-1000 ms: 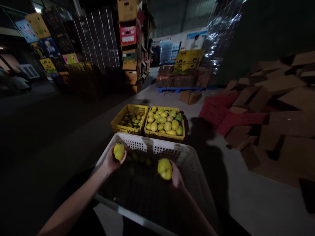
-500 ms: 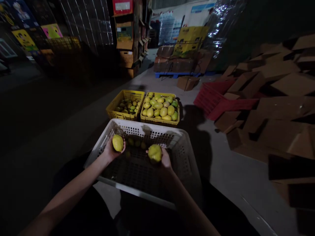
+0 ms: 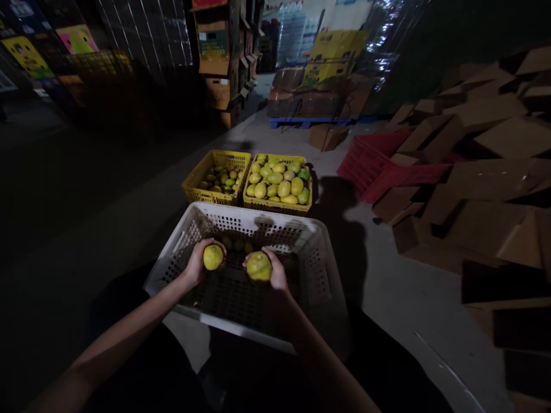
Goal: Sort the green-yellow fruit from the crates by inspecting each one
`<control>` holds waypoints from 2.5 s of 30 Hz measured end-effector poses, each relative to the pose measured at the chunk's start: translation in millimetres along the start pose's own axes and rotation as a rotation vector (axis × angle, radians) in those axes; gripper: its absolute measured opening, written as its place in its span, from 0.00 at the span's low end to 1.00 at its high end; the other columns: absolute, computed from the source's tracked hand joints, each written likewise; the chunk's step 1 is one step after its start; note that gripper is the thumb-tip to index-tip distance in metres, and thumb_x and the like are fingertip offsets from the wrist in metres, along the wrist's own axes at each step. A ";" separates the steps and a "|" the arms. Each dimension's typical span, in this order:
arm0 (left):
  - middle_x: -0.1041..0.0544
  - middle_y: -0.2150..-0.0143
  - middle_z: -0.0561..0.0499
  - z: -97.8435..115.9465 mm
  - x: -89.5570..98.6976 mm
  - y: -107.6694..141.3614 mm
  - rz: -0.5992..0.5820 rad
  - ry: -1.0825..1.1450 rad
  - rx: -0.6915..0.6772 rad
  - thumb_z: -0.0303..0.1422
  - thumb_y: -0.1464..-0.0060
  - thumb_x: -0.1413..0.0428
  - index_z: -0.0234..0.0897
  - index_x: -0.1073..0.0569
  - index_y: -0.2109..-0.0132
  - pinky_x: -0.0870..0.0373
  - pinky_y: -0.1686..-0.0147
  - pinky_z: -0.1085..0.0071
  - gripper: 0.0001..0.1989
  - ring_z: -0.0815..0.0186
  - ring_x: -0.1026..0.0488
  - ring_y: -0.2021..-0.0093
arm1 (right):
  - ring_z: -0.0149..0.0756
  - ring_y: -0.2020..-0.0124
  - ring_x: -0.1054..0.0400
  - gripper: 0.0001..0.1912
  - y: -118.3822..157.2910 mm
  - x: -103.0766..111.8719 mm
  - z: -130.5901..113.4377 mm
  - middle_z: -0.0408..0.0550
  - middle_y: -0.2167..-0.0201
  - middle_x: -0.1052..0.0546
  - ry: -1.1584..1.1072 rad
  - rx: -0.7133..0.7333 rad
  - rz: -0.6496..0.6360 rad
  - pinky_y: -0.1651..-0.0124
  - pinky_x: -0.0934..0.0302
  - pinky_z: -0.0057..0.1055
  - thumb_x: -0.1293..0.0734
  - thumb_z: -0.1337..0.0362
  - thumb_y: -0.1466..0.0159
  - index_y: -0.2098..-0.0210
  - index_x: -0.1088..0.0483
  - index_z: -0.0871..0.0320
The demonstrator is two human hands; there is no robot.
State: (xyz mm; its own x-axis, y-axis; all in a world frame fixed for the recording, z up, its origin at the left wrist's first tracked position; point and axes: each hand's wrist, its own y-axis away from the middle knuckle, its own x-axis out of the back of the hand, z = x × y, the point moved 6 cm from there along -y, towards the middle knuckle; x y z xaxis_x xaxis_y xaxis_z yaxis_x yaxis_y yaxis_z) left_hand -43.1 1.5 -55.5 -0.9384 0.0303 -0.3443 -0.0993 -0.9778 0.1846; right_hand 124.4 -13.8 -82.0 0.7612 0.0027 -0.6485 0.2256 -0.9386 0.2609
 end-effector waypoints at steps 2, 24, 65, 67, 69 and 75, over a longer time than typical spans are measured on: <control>0.25 0.77 0.46 -2.6 -0.1 -0.8 0.011 0.074 0.075 0.40 0.52 0.50 0.29 0.25 0.74 0.34 0.79 0.73 0.17 0.65 0.28 0.77 | 0.38 0.76 0.27 0.13 1.7 3.3 -0.5 0.48 0.78 0.21 -0.052 0.005 0.054 0.74 0.32 0.31 0.34 0.56 0.43 0.76 0.25 0.59; 0.26 0.66 0.46 -25.6 5.5 -0.6 0.123 0.240 0.439 0.38 0.41 0.49 0.33 0.34 0.52 0.30 0.78 0.78 0.15 0.65 0.25 0.68 | 0.38 0.74 0.28 0.15 -1.8 23.3 16.3 0.49 0.72 0.22 0.076 -0.104 0.331 0.74 0.31 0.34 0.34 0.52 0.42 0.65 0.30 0.57; 0.22 0.59 0.42 -1.3 -11.5 10.5 -0.166 0.414 0.394 0.33 0.41 0.48 0.31 0.29 0.49 0.22 0.67 0.72 0.15 0.64 0.22 0.65 | 0.40 0.68 0.25 0.10 19.4 -9.3 -8.2 0.51 0.69 0.21 -0.100 -0.168 -0.011 0.67 0.27 0.36 0.38 0.60 0.39 0.62 0.30 0.58; 0.22 0.62 0.45 -5.1 -8.8 9.9 -0.137 0.385 0.385 0.31 0.43 0.45 0.33 0.29 0.51 0.23 0.70 0.74 0.13 0.66 0.22 0.67 | 0.37 0.73 0.26 0.08 18.5 -7.9 -8.6 0.47 0.73 0.22 -0.073 -0.141 0.013 0.71 0.28 0.32 0.37 0.59 0.38 0.63 0.30 0.57; 0.22 0.64 0.47 -6.8 -7.2 9.9 -0.112 0.361 0.382 0.32 0.44 0.43 0.34 0.29 0.53 0.23 0.71 0.73 0.12 0.66 0.22 0.69 | 0.35 0.77 0.27 0.08 18.6 -8.9 -9.5 0.47 0.75 0.23 -0.039 -0.133 0.023 0.74 0.30 0.29 0.36 0.59 0.39 0.65 0.29 0.57; 0.22 0.72 0.42 -8.6 -9.9 12.3 -0.114 0.373 0.511 0.47 0.39 0.56 0.28 0.27 0.62 0.25 0.76 0.72 0.25 0.65 0.24 0.77 | 0.34 0.80 0.30 0.13 20.0 -10.7 -14.6 0.47 0.80 0.24 -0.058 -0.119 0.118 0.80 0.34 0.27 0.40 0.57 0.36 0.67 0.30 0.57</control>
State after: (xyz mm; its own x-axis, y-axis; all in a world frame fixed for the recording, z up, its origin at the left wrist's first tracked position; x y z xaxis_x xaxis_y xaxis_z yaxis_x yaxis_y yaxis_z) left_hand -32.2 -12.6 -57.8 -0.7436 -0.0357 -0.6677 -0.4235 -0.7476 0.5116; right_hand 129.6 -27.5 -59.5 0.7513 -0.1279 -0.6475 0.2097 -0.8840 0.4179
